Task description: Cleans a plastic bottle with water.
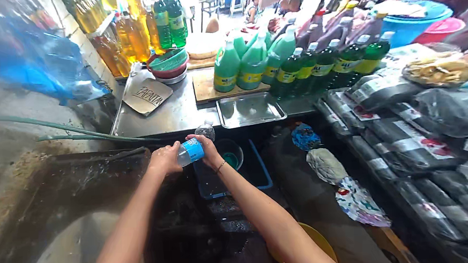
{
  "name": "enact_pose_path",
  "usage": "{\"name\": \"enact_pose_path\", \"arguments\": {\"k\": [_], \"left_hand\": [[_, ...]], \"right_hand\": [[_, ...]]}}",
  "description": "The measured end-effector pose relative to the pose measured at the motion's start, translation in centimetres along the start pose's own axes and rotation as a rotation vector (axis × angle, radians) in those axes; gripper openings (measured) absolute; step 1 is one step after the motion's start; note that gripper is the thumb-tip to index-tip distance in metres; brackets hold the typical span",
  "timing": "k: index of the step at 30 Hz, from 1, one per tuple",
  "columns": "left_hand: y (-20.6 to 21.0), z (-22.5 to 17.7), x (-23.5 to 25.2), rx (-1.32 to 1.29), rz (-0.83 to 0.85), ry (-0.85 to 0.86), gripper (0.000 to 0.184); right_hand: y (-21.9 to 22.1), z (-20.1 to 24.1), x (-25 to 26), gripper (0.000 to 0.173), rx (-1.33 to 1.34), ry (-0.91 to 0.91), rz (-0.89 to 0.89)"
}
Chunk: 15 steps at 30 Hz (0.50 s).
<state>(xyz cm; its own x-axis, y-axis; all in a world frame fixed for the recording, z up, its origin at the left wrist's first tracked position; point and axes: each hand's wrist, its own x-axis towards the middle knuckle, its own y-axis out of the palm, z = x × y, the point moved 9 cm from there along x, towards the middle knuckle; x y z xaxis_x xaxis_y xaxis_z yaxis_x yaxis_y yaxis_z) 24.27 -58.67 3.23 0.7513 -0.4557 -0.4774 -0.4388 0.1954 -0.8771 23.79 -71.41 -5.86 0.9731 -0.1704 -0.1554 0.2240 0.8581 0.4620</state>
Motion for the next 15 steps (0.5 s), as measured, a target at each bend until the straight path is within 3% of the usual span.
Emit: {"name": "enact_pose_path", "arguments": {"k": [6, 15], "left_hand": [[-1.1, -3.3, 3.3, 0.126, 0.064, 0.030, 0.078], [-3.3, -6.2, 3.9, 0.247, 0.092, 0.010, 0.076]], "right_hand": [[-3.8, -0.2, 0.3, 0.039, 0.196, 0.013, -0.163], [-5.2, 0.7, 0.0, 0.040, 0.322, 0.042, -0.249]]}}
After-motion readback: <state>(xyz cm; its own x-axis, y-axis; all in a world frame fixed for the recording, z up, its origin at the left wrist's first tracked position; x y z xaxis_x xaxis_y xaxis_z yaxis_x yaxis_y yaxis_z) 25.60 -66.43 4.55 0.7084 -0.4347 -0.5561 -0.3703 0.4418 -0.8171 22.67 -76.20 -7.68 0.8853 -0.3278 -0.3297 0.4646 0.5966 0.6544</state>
